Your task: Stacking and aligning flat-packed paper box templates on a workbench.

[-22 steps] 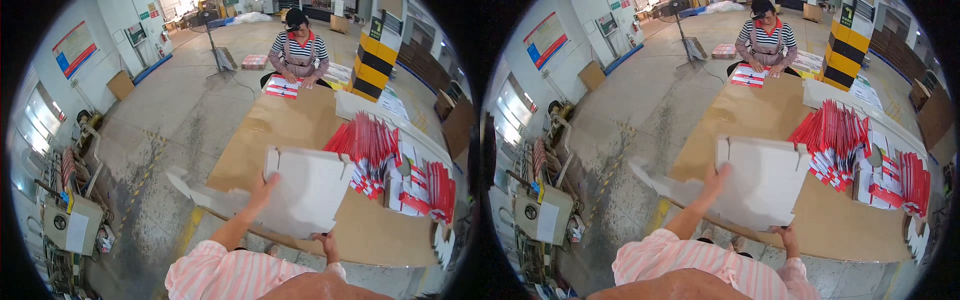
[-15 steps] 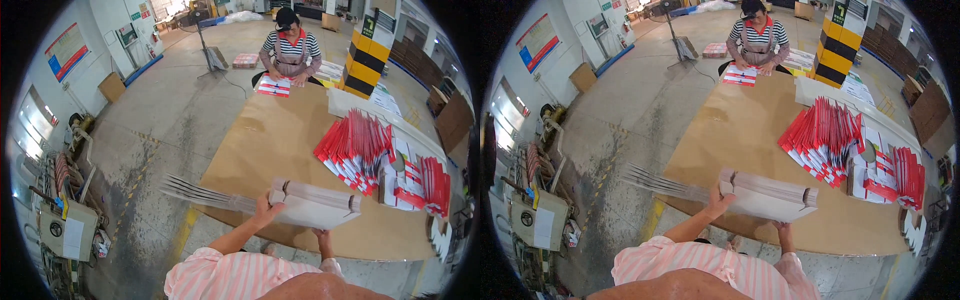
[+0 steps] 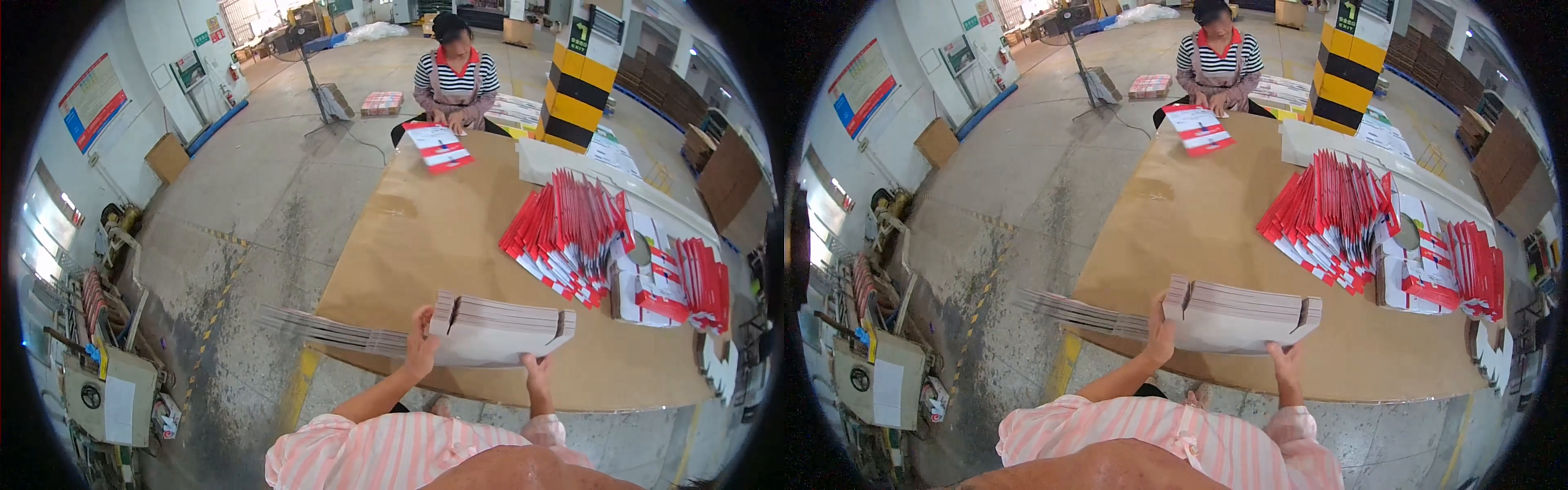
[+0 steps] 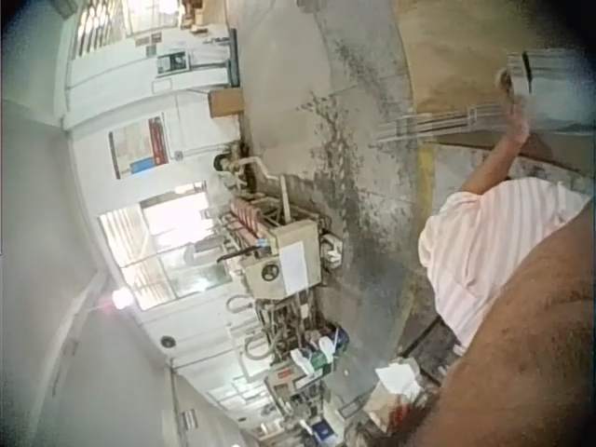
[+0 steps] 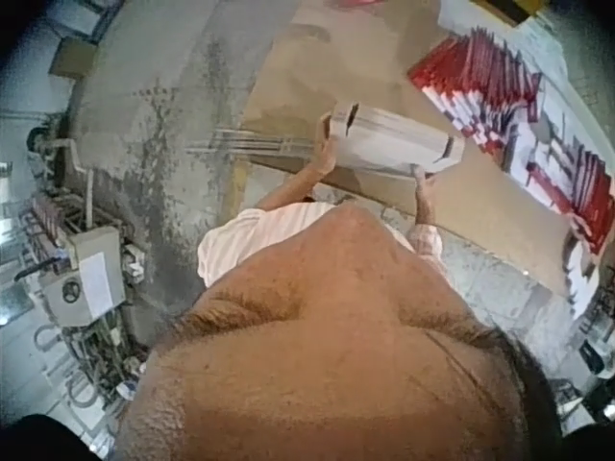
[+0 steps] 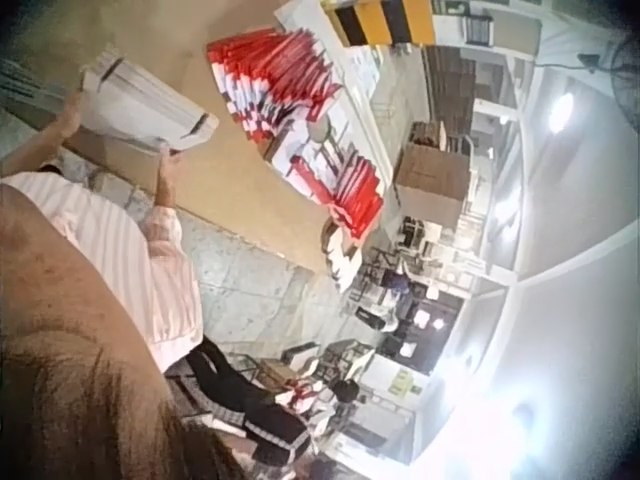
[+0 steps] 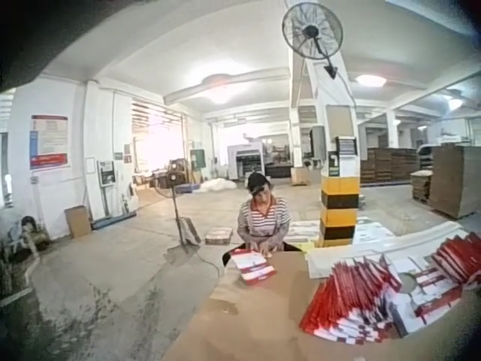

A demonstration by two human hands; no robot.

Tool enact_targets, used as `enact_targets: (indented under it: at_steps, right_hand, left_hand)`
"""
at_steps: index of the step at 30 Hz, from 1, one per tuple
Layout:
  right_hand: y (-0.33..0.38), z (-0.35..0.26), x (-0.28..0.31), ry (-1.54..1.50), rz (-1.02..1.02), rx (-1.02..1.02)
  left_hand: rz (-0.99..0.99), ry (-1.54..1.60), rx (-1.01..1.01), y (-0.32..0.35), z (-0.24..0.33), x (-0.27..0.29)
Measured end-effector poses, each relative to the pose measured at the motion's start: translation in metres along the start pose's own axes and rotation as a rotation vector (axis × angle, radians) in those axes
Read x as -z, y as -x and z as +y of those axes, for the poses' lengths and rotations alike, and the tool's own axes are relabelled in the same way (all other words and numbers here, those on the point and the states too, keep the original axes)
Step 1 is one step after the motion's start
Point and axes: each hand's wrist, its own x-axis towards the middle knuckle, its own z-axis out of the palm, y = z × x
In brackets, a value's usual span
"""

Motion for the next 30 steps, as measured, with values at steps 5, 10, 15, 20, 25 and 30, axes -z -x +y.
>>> enact_targets:
  at_steps: [5,10,15,20,25,30]
  right_hand:
    - [0.010,0.045,0.020,0.050,0.050,-0.011]
    - [0.006,0.042,0.023,-0.050,0.025,-0.032]
    - [-0.022,0.056,0.011,-0.258,0.141,0.187]
    - [-0.010,0.082,0.033,-0.323,0.116,0.124]
    - [0.026,0.076,0.075,0.488,0.124,0.025]
    - [0.045,0.083,0.036,0.229,0.370,0.071]
  left_hand:
    - [-0.096,-0.093,0.018,0.015,-0.035,0.008]
    - [-0.268,-0.157,0.063,-0.001,-0.014,0.023]
    - [-0.054,-0.938,-0.239,0.011,0.005,0.122]
    - [0.065,-0.809,-0.219,0.005,-0.027,0.125]
    - [0.116,-0.662,-0.176,0.002,-0.046,0.122]
    - [0.170,-0.522,0.011,0.012,-0.047,0.122]
